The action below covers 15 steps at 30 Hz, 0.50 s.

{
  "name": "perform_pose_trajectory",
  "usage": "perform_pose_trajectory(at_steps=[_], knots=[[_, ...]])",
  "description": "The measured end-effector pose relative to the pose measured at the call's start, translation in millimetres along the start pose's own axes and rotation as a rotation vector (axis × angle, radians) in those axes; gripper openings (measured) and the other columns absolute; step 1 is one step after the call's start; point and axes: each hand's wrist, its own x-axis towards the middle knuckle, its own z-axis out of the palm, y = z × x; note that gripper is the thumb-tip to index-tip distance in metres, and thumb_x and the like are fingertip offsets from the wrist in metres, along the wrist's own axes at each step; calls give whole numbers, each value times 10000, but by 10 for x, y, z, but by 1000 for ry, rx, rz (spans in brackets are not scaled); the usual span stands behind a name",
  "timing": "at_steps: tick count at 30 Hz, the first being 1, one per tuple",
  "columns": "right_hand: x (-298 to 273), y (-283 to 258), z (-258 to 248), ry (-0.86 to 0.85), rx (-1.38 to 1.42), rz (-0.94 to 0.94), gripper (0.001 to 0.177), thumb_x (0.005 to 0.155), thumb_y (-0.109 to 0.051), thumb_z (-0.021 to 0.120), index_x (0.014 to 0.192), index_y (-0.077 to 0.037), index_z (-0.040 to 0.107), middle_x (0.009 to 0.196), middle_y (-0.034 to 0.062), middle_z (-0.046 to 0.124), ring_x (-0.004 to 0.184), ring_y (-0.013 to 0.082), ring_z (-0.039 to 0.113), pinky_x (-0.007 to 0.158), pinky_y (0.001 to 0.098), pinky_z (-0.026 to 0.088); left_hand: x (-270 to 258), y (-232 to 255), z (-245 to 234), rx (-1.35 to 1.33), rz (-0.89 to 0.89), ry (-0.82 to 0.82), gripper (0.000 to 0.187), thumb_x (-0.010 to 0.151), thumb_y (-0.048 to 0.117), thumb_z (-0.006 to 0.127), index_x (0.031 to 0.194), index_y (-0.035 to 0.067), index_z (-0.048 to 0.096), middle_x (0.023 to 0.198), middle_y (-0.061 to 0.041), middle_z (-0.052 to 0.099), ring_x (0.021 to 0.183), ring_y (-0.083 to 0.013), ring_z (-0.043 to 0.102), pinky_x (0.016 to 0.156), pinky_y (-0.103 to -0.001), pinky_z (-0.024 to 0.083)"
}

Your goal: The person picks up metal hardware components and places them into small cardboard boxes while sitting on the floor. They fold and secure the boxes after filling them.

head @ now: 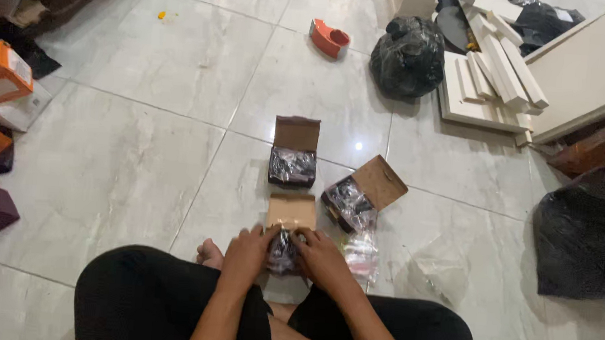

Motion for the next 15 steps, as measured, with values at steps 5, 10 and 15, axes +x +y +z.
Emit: perform_pose_trajectory(at_steps=[5,10,15], knots=[[-9,222,285,218,-42,-189,542,955,-303,884,1442,-111,746,1438,157,715,1092,411,670,965,533,570,27,97,-43,65,-100,-56,633,1077,136,617,1677,283,483,1336,-169,598,1111,-455,648,853,-610,569],[-69,150,33,266,6,-259,535,822,-172,914,1342,-127,793,1365,153,728,1054,389,681,932,512,570,-17,183,-62,173,25,150,510,984,186,659,1456,379,632,1464,-111,535,1128,-424,597,806,-575,575],[-74,201,159,201,77,-160,750,847,-193,939,1562,-202,712,1637,151,657,1170,418,693,1045,530,555,7,122,82,195,82,137,405,968,251,736,1313,443,830,1658,-8,532,1334,-416,517,987,-577,509]])
